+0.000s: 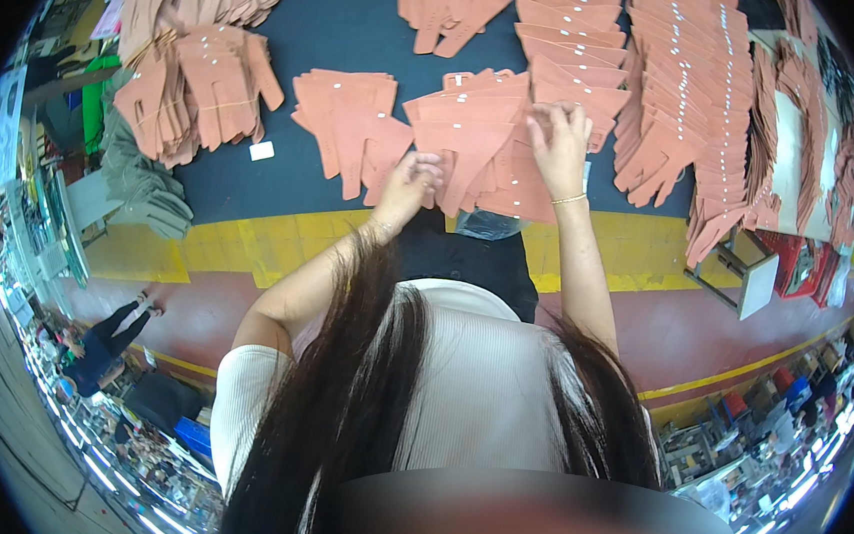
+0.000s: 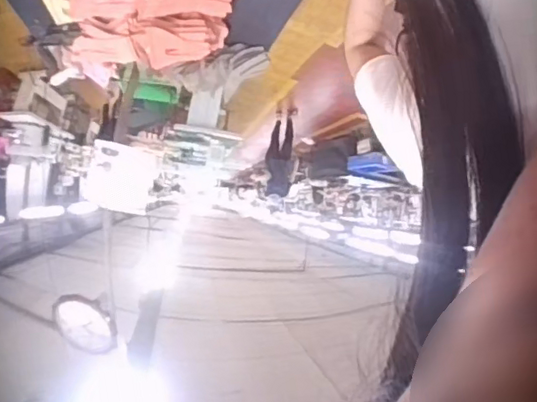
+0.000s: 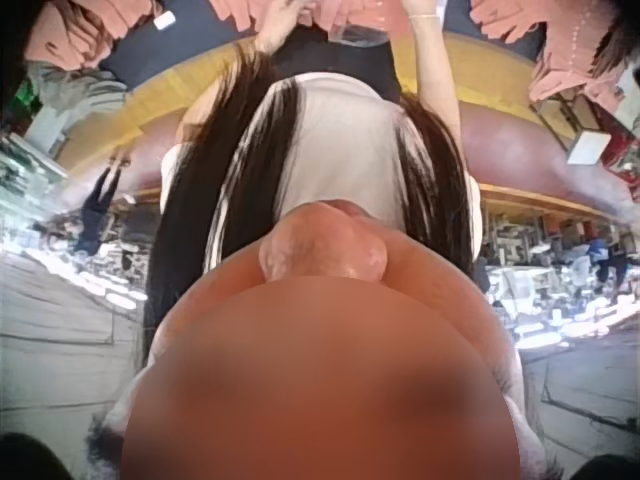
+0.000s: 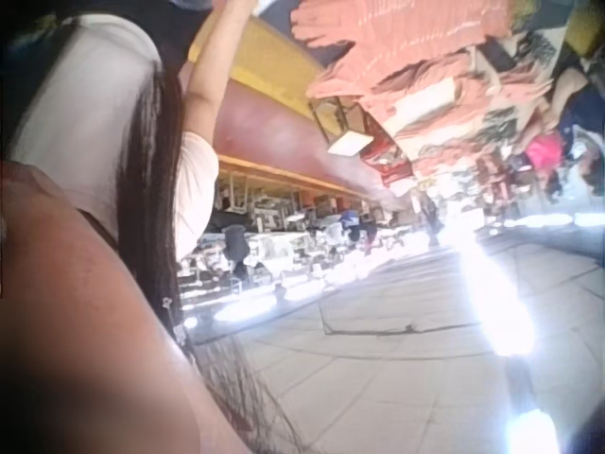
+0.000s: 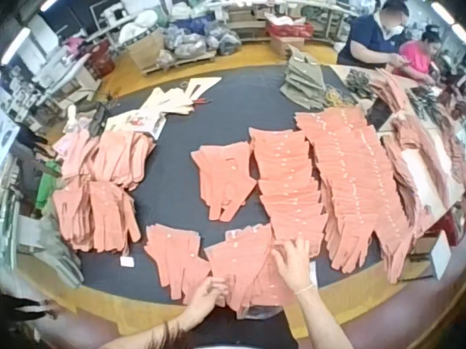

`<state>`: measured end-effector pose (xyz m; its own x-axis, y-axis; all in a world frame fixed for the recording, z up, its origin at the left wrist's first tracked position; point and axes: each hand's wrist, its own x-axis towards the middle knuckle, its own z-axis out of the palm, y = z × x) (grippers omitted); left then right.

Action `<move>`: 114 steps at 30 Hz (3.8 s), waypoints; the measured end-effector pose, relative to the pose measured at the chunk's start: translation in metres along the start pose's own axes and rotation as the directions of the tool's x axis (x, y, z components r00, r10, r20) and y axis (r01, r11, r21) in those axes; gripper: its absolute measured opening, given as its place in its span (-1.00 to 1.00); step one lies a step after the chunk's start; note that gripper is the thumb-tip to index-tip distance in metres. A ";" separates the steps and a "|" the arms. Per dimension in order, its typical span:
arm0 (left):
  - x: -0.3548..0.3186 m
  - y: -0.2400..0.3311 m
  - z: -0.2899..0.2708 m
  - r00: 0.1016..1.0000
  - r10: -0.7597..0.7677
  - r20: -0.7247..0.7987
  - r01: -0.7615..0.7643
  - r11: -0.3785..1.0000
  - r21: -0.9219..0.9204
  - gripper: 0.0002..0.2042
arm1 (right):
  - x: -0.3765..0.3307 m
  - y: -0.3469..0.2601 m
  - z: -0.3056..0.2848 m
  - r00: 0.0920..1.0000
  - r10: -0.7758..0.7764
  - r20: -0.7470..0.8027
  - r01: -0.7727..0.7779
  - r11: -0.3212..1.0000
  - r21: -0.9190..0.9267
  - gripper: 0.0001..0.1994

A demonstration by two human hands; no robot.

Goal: The person repeatedly picks up pink fabric pieces from a table, separates them, and places them into neat stacks. The hands handle the pieces one at a time or in small groups, aligning them before stacking. The process continues throughout the clip without visible completion.

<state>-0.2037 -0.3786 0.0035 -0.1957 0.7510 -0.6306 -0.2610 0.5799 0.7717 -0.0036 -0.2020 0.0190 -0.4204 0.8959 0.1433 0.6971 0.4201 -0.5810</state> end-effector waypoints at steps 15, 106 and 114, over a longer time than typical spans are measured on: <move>0.045 0.002 -0.126 0.866 0.220 -0.450 -0.028 0.919 0.394 -0.49 | -0.006 -0.048 0.030 0.971 0.118 0.209 -0.077 0.978 -0.195 -0.49; 0.039 0.014 -0.158 0.940 0.044 -0.337 -0.035 0.999 0.034 -0.75 | 0.026 -0.030 0.020 0.754 0.055 0.654 -0.238 0.951 0.195 -0.65; 0.033 0.013 -0.151 0.894 0.093 -0.438 -0.023 0.986 0.163 -0.74 | 0.022 -0.040 0.025 0.942 0.031 0.333 0.022 0.988 -0.154 -0.69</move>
<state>-0.3560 -0.3939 -0.0204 -0.6134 0.5873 -0.5280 -0.0988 0.6063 0.7891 -0.0555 -0.2030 0.0256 -0.5682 0.8092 -0.1496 0.7687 0.4571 -0.4474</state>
